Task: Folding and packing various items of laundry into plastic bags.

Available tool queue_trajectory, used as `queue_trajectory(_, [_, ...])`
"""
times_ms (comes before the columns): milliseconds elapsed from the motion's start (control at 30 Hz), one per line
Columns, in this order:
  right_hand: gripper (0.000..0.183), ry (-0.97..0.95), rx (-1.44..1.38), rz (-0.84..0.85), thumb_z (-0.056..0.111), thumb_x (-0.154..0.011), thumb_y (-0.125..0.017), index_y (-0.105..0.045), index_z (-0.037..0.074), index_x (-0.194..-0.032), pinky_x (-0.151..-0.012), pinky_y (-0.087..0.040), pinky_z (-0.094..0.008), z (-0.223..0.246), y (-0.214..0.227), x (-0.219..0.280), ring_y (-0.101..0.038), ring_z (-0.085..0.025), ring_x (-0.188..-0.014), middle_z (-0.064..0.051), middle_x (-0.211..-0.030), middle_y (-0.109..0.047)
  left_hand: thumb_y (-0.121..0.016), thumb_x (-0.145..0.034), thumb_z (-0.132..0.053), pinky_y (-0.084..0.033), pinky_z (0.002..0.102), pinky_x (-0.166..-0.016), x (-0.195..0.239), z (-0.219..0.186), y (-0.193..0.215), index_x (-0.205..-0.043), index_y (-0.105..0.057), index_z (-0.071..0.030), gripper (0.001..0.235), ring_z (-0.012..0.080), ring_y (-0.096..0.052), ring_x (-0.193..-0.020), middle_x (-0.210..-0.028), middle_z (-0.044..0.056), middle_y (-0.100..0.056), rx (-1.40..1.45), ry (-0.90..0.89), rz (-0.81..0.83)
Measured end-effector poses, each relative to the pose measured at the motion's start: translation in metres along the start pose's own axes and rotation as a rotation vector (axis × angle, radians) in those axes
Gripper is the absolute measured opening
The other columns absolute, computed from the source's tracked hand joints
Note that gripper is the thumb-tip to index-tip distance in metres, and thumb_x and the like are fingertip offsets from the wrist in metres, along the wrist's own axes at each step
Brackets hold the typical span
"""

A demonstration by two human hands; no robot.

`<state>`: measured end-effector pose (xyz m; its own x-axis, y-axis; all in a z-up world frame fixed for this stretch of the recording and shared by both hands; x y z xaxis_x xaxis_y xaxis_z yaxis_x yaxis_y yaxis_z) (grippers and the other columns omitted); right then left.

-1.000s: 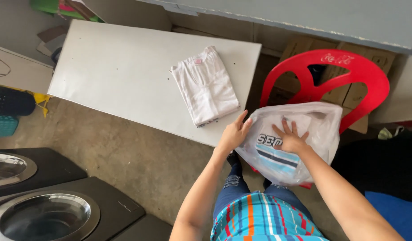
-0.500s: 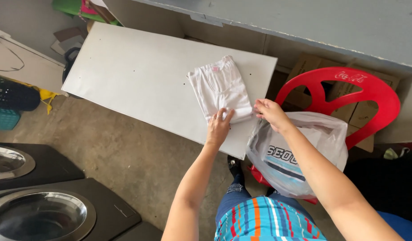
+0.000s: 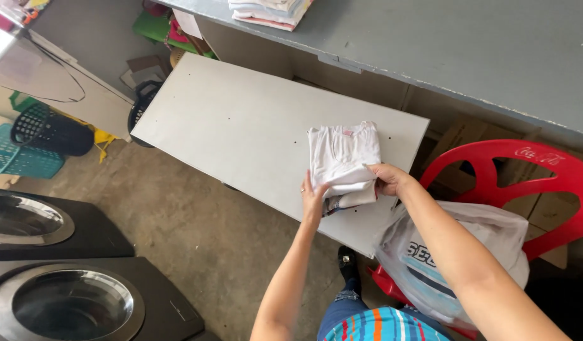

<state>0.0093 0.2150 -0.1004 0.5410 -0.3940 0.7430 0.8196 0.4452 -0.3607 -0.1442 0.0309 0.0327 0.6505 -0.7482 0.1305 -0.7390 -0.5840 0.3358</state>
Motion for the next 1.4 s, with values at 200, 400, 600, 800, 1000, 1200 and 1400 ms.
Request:
queue_trajectory(200, [0.064,-0.106,-0.081,0.049,0.016,-0.079,-0.078,-0.056,-0.002,-0.136,-0.098,-0.052,-0.053,0.012,0.016,0.081,-0.069,-0.035,-0.111,-0.019,-0.124,-0.070,-0.067,-0.090,-0.066,-0.029,0.049,-0.123,0.016,0.029,-0.027,-0.162,-0.033,-0.016,0.094,0.0370,-0.032,-0.151,-0.166,0.021,-0.027,0.712,0.675,0.122])
queue_trajectory(400, [0.068,0.028,-0.119,-0.005,0.009,-0.077,-0.081,-0.056,0.002,-0.140,-0.082,-0.056,-0.062,-0.009,0.086,0.171,-0.072,-0.042,-0.094,-0.023,-0.111,-0.070,-0.079,-0.084,-0.041,-0.046,0.052,-0.103,0.025,0.070,-0.126,-0.141,-0.052,-0.003,0.074,0.0373,-0.058,-0.118,-0.132,0.023,-0.056,0.879,0.731,0.369])
queue_trajectory(600, [0.070,0.288,0.089,-0.252,0.027,-0.079,-0.085,-0.057,0.013,-0.141,-0.077,-0.060,-0.048,-0.019,0.159,0.293,-0.072,-0.030,-0.084,-0.012,-0.104,-0.072,-0.086,-0.071,0.000,-0.061,0.052,-0.076,0.095,-0.037,-0.184,-0.125,-0.063,-0.004,0.059,0.0374,-0.075,-0.087,-0.102,0.020,-0.073,0.748,0.615,0.529])
queue_trajectory(800, [0.095,0.636,0.525,-1.156,0.028,-0.079,-0.087,-0.036,0.003,-0.154,-0.105,-0.045,-0.051,-0.133,0.283,0.278,-0.050,-0.047,-0.124,-0.024,-0.127,-0.043,-0.085,-0.066,-0.001,-0.054,0.057,-0.078,0.132,-0.099,-0.202,-0.132,-0.058,-0.007,0.072,0.0377,-0.068,-0.097,-0.113,0.021,-0.066,0.460,0.516,0.680])
queue_trajectory(1000, [0.061,0.423,0.630,-1.207,0.012,-0.097,-0.058,-0.030,0.008,-0.151,-0.101,-0.050,-0.048,-0.196,0.297,0.247,-0.053,-0.043,-0.122,-0.023,-0.131,-0.045,-0.081,-0.066,0.002,-0.058,0.056,-0.078,0.176,-0.030,-0.245,-0.126,-0.063,0.001,0.063,0.0426,-0.072,-0.087,-0.103,0.026,-0.071,0.302,0.789,0.907])
queue_trajectory(1200, [0.023,0.476,0.225,-0.989,0.026,-0.092,-0.072,-0.077,0.023,-0.114,-0.090,-0.048,-0.034,-0.180,0.349,0.355,-0.068,-0.020,-0.104,-0.002,-0.108,-0.074,-0.082,-0.069,-0.011,-0.057,0.049,-0.075,0.189,0.116,-0.301,-0.113,-0.069,0.008,0.050,0.0361,-0.074,-0.073,-0.091,0.023,-0.073,0.138,1.206,0.985])
queue_trajectory(1400, [0.016,0.581,-0.098,-0.728,0.019,-0.095,-0.075,-0.073,0.009,-0.107,-0.038,-0.040,-0.020,-0.153,0.314,0.444,-0.055,-0.007,-0.048,0.000,-0.069,-0.068,-0.081,-0.074,-0.023,-0.053,0.054,-0.082,0.150,0.133,-0.377,-0.112,-0.070,0.000,0.046,0.0364,-0.072,-0.082,-0.096,0.017,-0.074,0.191,1.144,0.975])
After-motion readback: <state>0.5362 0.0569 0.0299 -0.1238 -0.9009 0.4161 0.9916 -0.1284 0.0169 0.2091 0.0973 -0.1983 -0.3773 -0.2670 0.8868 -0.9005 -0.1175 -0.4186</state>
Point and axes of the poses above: each hand's wrist, its own x-axis away from the middle knuckle, its own y-axis out of the back of the hand, z = x × y, the point moved 9 cm from there along -x, towards the middle knuckle
